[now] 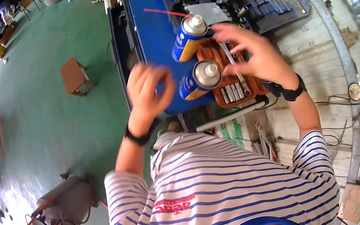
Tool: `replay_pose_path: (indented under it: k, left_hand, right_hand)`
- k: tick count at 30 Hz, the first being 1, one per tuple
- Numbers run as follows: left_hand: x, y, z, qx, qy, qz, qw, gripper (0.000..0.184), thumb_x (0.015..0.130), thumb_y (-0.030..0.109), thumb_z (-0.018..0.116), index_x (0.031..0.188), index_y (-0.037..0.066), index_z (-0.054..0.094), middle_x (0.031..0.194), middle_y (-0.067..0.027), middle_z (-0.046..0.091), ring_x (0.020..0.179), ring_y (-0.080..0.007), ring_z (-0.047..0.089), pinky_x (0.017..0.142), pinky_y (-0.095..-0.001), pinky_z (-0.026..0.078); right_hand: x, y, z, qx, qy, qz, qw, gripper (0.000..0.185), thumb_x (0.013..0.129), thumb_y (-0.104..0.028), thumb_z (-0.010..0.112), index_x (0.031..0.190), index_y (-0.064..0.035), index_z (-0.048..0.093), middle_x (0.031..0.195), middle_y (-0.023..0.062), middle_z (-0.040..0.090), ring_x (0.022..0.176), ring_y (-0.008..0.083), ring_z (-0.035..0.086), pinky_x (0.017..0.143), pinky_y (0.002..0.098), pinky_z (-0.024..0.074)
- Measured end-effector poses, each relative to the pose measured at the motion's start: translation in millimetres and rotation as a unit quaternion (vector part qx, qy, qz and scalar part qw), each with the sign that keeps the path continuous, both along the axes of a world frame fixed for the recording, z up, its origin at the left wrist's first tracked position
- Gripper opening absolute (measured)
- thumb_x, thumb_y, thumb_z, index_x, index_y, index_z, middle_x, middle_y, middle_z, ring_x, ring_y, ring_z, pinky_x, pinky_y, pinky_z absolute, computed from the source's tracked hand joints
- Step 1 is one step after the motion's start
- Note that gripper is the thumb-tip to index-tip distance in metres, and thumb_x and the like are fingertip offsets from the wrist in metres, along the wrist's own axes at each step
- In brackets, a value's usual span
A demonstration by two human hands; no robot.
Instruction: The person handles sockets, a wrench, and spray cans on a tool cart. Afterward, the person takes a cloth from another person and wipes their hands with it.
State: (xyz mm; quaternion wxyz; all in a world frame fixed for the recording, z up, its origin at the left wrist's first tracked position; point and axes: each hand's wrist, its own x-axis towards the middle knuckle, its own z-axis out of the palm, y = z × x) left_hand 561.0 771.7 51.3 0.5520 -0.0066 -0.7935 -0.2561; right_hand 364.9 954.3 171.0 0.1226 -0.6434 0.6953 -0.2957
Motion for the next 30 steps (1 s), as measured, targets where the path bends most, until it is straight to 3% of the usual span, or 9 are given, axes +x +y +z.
replay_pose_path:
  k: [3,5,8,12,17,20,23,28,30]
  left_hand:
    - [46.5,9.1,-37.5,0.071,-0.036,0.079,0.994,0.019,0.067,-0.009,0.065,0.083,0.002,0.062,0.068,-0.0054,0.057,0.058,-0.0208,0.052,0.054,-0.0315,0.042]
    - [73.6,14.9,-51.8,0.146,-0.083,0.130,0.977,0.017,0.073,-0.010,0.063,0.085,0.002,0.063,0.069,-0.0060,0.058,0.058,-0.0184,0.053,0.053,-0.0293,0.042]
    - [99.4,16.5,-75.0,0.216,-0.129,0.186,0.950,0.014,0.076,-0.010,0.062,0.085,0.001,0.063,0.068,-0.0067,0.057,0.056,-0.0180,0.052,0.054,-0.0296,0.042]
    - [109.9,17.9,-82.6,0.209,-0.160,0.213,0.941,0.013,0.077,-0.009,0.063,0.086,0.000,0.062,0.067,-0.0067,0.057,0.057,-0.0188,0.052,0.056,-0.0307,0.043]
    - [116.5,23.4,-91.3,0.225,-0.175,0.212,0.935,0.014,0.077,-0.009,0.063,0.087,0.001,0.062,0.066,-0.0062,0.057,0.058,-0.0193,0.053,0.055,-0.0316,0.042]
    - [119.6,23.7,-100.2,0.227,-0.191,0.211,0.932,0.012,0.079,-0.008,0.063,0.088,0.001,0.062,0.068,-0.0069,0.057,0.058,-0.0183,0.053,0.055,-0.0308,0.043]
    - [119.9,21.6,-101.1,0.220,-0.212,0.204,0.930,0.011,0.081,-0.007,0.063,0.090,0.000,0.063,0.069,-0.0073,0.057,0.058,-0.0174,0.052,0.055,-0.0299,0.043]
    - [96.4,17.1,-100.9,0.182,-0.212,0.188,0.942,0.015,0.076,-0.006,0.065,0.087,0.003,0.063,0.063,-0.0038,0.055,0.055,-0.0205,0.052,0.053,-0.0334,0.041]
    - [80.0,16.9,-98.6,0.162,-0.229,0.173,0.944,0.013,0.078,-0.006,0.065,0.089,0.002,0.065,0.065,-0.0053,0.058,0.056,-0.0208,0.055,0.055,-0.0331,0.044]
  right_hand:
    - [-60.5,14.6,26.9,-0.152,-0.042,-0.143,0.977,0.037,0.087,-0.014,0.074,0.122,-0.0069,0.061,0.123,0.0027,0.064,0.102,0.0120,0.064,0.078,0.0252,0.0516]
    - [-114.1,14.8,33.9,-0.140,0.012,-0.249,0.958,0.031,0.089,-0.013,0.071,0.118,-0.0064,0.063,0.115,0.0020,0.066,0.094,0.0106,0.063,0.076,0.0237,0.0502]
    - [-213.6,15.3,2.7,-0.074,0.065,-0.257,0.961,0.032,0.088,-0.016,0.072,0.117,-0.0056,0.063,0.113,0.0040,0.067,0.091,0.0107,0.062,0.077,0.0256,0.0505]
    - [-297.8,11.6,-68.7,0.151,0.142,-0.297,0.932,0.052,0.082,-0.031,0.076,0.124,-0.0045,0.061,0.118,0.0168,0.067,0.108,0.0287,0.065,0.092,0.0367,0.0493]
    - [-310.1,-13.6,-105.6,0.191,0.169,-0.288,0.923,0.056,0.083,-0.030,0.076,0.130,-0.0063,0.057,0.119,0.0189,0.066,0.109,0.0322,0.064,0.091,0.0395,0.0494]
    - [-308.6,-21.6,-113.5,0.210,0.222,-0.263,0.915,0.036,0.084,-0.013,0.071,0.118,-0.0049,0.061,0.114,0.0215,0.065,0.108,0.0391,0.062,0.089,0.0454,0.0495]
    - [-306.1,-22.7,-114.5,0.202,0.252,-0.260,0.910,0.028,0.084,-0.009,0.070,0.110,-0.0044,0.061,0.107,0.0213,0.066,0.104,0.0395,0.062,0.086,0.0467,0.0494]
    - [-262.2,-27.0,-98.1,0.193,0.302,-0.204,0.911,0.026,0.088,-0.011,0.064,0.113,-0.0132,0.058,0.116,0.0064,0.062,0.100,0.0357,0.063,0.078,0.0456,0.0505]
    - [-258.8,-25.3,-99.4,0.182,0.306,-0.208,0.911,0.025,0.089,-0.012,0.064,0.113,-0.0138,0.058,0.116,0.0066,0.062,0.099,0.0357,0.063,0.077,0.0457,0.0508]
